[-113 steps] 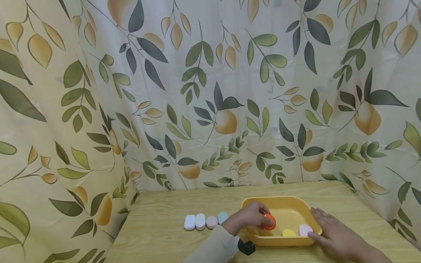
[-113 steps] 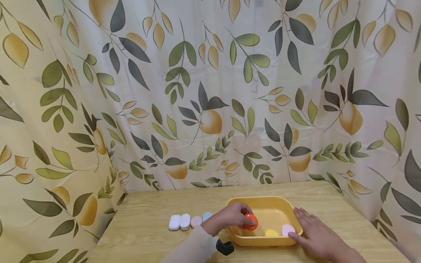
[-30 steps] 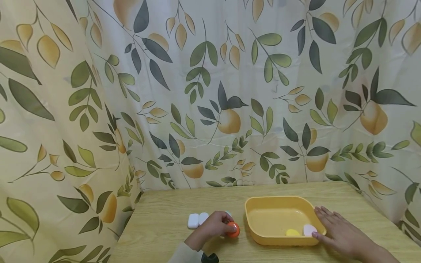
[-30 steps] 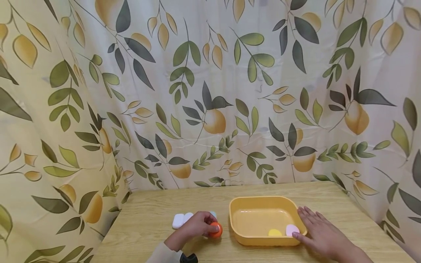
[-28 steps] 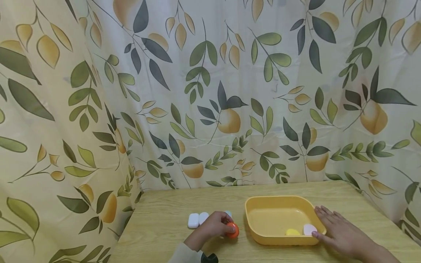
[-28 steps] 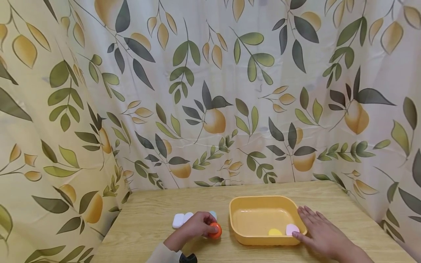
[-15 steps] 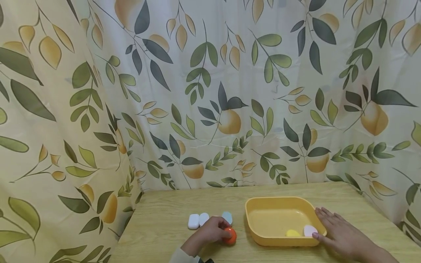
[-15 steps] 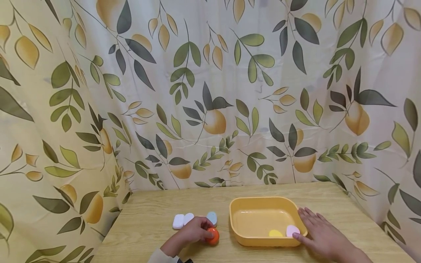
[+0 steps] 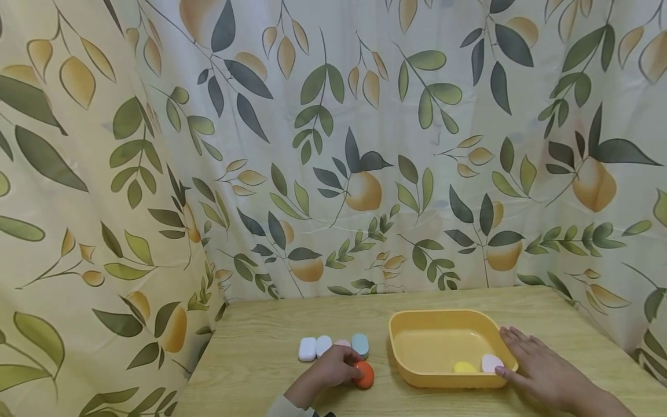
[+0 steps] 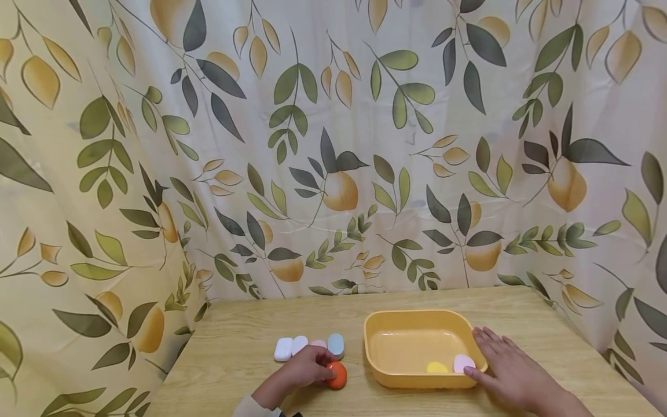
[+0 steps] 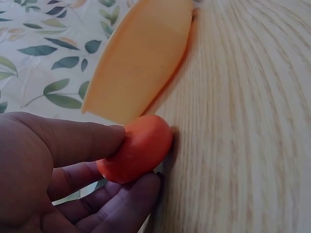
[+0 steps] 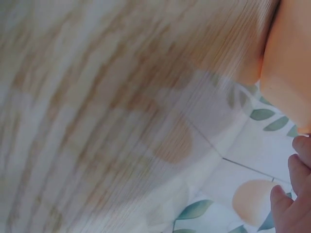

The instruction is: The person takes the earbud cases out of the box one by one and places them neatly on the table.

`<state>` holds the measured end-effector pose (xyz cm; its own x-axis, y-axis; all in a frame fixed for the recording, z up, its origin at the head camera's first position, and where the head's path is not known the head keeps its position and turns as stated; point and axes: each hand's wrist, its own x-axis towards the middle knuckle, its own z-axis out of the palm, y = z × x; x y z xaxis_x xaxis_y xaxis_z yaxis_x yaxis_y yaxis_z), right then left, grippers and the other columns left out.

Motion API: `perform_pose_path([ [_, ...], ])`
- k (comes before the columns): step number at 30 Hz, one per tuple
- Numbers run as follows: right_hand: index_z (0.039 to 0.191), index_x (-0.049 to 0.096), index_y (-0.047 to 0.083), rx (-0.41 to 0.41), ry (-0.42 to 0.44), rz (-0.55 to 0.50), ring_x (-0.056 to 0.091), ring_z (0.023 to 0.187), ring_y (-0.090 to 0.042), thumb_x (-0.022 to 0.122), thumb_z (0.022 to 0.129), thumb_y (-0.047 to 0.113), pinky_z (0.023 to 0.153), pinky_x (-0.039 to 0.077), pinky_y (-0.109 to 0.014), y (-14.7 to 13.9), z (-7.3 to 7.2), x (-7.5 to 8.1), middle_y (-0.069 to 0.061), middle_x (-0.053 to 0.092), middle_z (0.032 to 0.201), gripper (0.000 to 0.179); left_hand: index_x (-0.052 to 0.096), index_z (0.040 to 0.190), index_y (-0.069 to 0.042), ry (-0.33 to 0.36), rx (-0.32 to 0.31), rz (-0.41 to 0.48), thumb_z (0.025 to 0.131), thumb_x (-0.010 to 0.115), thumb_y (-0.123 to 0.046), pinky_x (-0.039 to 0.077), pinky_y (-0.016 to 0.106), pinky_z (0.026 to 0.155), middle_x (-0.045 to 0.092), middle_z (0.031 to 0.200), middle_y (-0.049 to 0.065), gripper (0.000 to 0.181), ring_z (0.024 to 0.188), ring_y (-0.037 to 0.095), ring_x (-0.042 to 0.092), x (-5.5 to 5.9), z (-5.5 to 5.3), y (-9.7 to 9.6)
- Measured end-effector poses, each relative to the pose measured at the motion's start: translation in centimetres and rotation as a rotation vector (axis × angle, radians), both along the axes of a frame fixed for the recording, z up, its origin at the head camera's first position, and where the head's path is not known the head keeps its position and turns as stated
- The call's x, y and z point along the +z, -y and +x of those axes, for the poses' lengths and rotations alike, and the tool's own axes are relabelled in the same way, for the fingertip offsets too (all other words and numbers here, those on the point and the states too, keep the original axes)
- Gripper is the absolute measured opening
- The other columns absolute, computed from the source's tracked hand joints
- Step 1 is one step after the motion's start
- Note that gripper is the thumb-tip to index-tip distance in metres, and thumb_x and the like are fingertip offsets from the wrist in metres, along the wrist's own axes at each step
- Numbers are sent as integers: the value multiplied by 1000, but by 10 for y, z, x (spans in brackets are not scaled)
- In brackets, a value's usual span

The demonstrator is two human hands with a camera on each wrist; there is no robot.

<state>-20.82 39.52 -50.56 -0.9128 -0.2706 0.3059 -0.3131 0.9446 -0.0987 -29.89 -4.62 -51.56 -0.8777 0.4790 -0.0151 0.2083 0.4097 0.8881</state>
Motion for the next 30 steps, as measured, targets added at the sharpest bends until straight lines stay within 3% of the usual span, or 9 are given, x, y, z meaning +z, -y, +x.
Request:
perform_pose_path([
  [6,142,39,-9,11,-7,-7,36,134,-42,58,94,49,102,-18,-11,0,0,0,-25,42,145,78,70,91,-4,0,-11,10,77,78,1,46,21,52,59,74,-2,18,64,10,54,-5,0,3],
  [9,143,38,-9,16,-28,-3,18,144,-29,58,95,48,103,-17,-11,-1,0,-1,-24,42,144,77,70,92,-4,18,-11,23,77,78,2,47,20,50,60,74,-2,18,62,9,55,-5,1,2],
  [12,144,38,-7,12,-43,-1,3,144,-10,57,95,49,104,-17,-12,-1,1,-2,-22,43,145,77,70,91,-4,18,-2,32,76,78,2,47,21,49,60,74,-1,18,61,9,54,-6,1,2],
  [14,144,38,-7,11,-43,-3,4,145,-13,57,95,49,104,-17,-12,0,1,-1,-22,43,145,76,70,91,-4,12,7,38,76,79,2,47,21,48,60,74,-1,19,60,10,55,-6,2,2],
  [18,144,38,-7,5,-26,-10,22,143,-29,57,95,49,103,-17,-11,1,1,-1,-22,42,146,76,70,90,-4,19,28,50,76,79,2,51,24,48,61,74,-1,18,59,11,56,-7,4,4],
  [24,144,38,-6,15,-52,-2,-1,141,0,58,95,47,105,-16,-12,0,2,-2,-22,43,145,75,70,90,-3,24,38,57,76,79,1,53,26,48,62,75,-1,16,58,12,58,-8,4,5],
  [30,143,39,-7,23,-65,-10,-5,138,5,60,94,47,105,-15,-11,0,3,0,-22,44,144,75,70,89,-5,17,40,32,77,79,-2,52,26,47,63,73,-1,16,56,12,58,-9,4,5],
])
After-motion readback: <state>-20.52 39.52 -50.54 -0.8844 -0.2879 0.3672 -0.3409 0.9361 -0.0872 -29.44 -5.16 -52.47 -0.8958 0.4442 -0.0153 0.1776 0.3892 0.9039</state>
